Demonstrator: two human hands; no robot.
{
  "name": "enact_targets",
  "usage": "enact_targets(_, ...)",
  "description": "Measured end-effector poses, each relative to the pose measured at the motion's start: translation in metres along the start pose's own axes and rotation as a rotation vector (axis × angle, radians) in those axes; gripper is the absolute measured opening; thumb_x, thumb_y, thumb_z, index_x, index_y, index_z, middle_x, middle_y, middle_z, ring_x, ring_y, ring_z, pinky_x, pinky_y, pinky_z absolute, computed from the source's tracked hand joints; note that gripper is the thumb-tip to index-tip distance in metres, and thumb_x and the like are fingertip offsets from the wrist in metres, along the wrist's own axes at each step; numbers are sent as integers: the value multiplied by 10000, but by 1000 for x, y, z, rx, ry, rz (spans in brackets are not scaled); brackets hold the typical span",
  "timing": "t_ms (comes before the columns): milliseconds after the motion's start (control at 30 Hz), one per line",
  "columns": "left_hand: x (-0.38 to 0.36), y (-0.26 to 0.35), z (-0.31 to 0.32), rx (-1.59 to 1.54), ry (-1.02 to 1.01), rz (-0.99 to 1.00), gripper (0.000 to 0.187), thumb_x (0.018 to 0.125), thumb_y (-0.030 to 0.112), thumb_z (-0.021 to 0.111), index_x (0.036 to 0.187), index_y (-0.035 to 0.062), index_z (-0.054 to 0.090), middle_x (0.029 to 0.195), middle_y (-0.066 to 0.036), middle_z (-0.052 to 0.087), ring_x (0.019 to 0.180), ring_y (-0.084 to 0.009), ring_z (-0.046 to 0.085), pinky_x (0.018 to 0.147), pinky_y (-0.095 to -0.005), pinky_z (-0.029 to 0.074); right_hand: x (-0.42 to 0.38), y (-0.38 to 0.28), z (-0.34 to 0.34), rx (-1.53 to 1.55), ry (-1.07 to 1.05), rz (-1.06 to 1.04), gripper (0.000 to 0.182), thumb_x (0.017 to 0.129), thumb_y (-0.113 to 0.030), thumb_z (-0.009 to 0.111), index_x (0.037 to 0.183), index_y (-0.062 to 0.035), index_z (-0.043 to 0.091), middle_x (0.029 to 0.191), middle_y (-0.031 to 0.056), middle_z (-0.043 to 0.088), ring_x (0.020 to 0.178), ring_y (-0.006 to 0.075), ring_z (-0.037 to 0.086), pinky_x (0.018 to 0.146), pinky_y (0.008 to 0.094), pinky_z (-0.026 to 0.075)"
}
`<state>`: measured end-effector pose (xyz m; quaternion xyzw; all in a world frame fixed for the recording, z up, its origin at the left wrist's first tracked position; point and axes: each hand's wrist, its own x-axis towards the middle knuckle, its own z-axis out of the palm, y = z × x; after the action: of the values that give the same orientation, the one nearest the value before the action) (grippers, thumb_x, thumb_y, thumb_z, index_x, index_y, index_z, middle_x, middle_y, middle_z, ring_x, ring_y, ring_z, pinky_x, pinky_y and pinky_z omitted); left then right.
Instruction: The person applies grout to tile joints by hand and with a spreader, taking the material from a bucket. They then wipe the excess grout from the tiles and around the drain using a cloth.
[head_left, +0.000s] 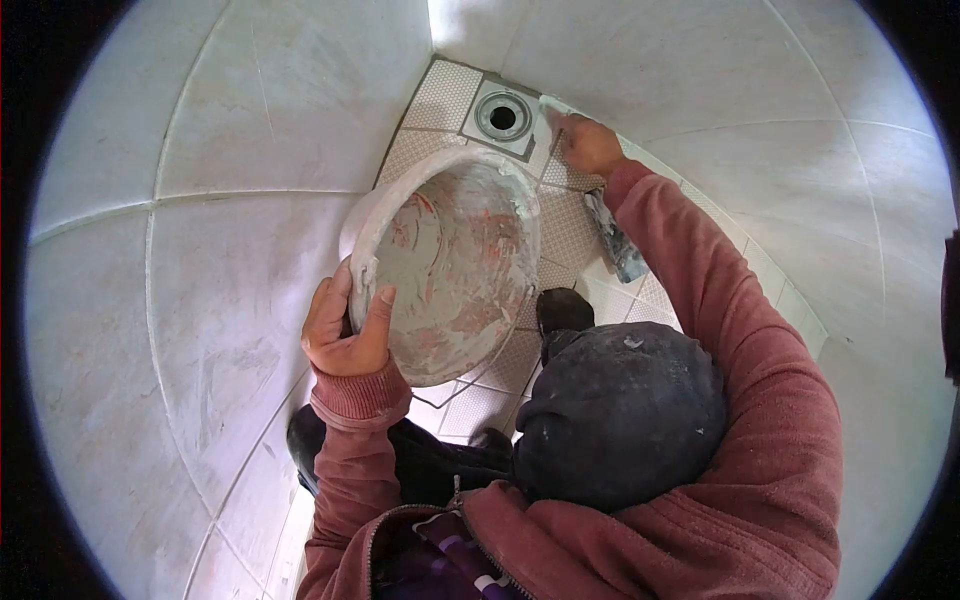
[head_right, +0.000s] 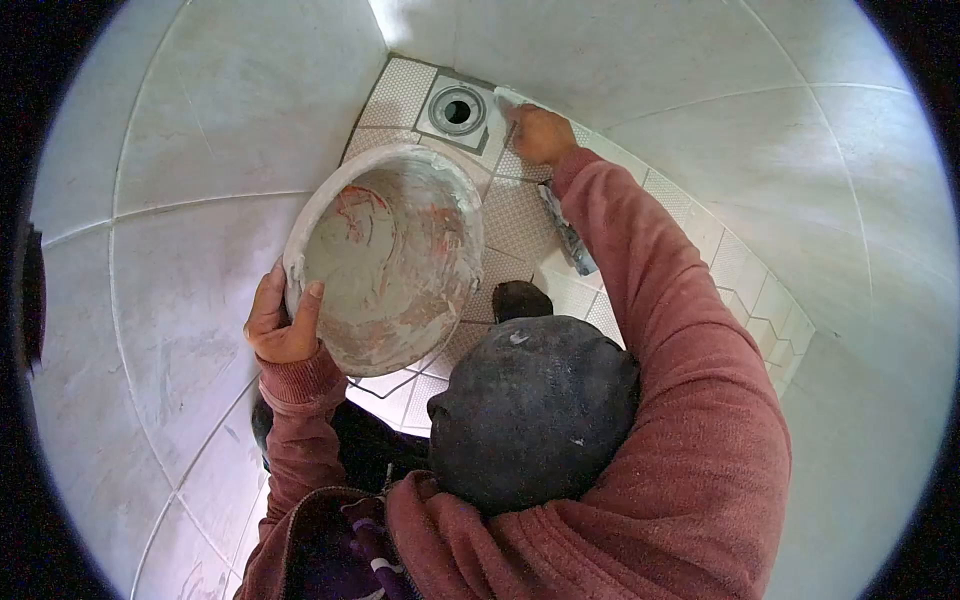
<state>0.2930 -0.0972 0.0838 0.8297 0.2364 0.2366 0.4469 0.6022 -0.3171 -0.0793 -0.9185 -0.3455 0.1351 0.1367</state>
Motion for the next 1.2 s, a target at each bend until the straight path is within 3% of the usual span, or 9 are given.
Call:
enact_targets(233,0,4,0,-36,-17,-30,399,697,17,707,1078,-47,608,812,-104,614,719,-159,574,674,-253,456,11,-5,-8,-165,-98,84,602,716,-105,513,1298,-259,482,1130,119,594,1005,298,583,844,390,474)
enact_targets(400,0,0,0,-13,1,-13,401,691,12,705,1076,-48,609,807,-107,613,718,-163,578,668,-255,459,-11,-4,7,-32,-85,-160,624,710,-101,525,1310,-261,470,1072,114,601,977,284,584,820,384,483)
enact_targets(533,-1,1,0,-3,-2,-15,403,691,12,705,1078,-47,609,809,-108,615,722,-164,582,670,-256,461,-18,-22,3,1,-126,-31,538,728,-114,545,1255,-221,536,1063,120,581,974,277,580,812,374,487)
enact_targets(700,0,4,1,-13,4,1,398,699,10,701,1084,-38,611,826,-101,619,734,-165,584,681,-259,462,-28,-29,6,-422,-98,-177,483,757,-110,575,1234,-179,552,1073,126,548,960,283,579,811,375,492)
enact_targets(833,1,3,0,-2,2,-8,393,704,5,697,1085,-36,612,834,-98,621,745,-165,583,688,-259,461,-25,-32,-12,-367,-97,-182,486,756,-99,577,1235,-178,547,1090,130,543,965,284,580,815,384,491)
enact_targets(933,1,4,0,-26,-8,-31,393,704,0,696,1087,-34,612,830,-98,619,748,-164,580,691,-258,459,-16,-34,-7,-79,-53,39,443,750,-104,581,1188,-169,579,1083,125,546,977,275,575,828,392,478)
enact_targets(1033,1,4,0,25,-14,-1,400,703,0,699,1092,-33,610,822,-97,615,740,-161,576,689,-256,457,-22,-32,4,-89,-117,-6,436,749,-124,577,1183,-174,578,1074,121,546,981,270,570,835,408,463)
enact_targets(1100,1,2,-1,15,-18,-7,401,702,1,699,1092,-30,610,815,-96,611,735,-158,571,686,-253,453,-33,-36,4,-285,-57,-184,451,760,-139,561,1210,-170,559,1062,121,547,994,272,559,841,412,446)
enact_targets(1200,2,4,-2,41,-7,-10,397,703,-2,697,1089,-27,613,812,-94,610,735,-158,568,687,-251,450,-29,-37,-9,-352,-121,-160,441,791,-152,525,1232,-151,538,1082,118,548,1033,265,541,847,417,434)
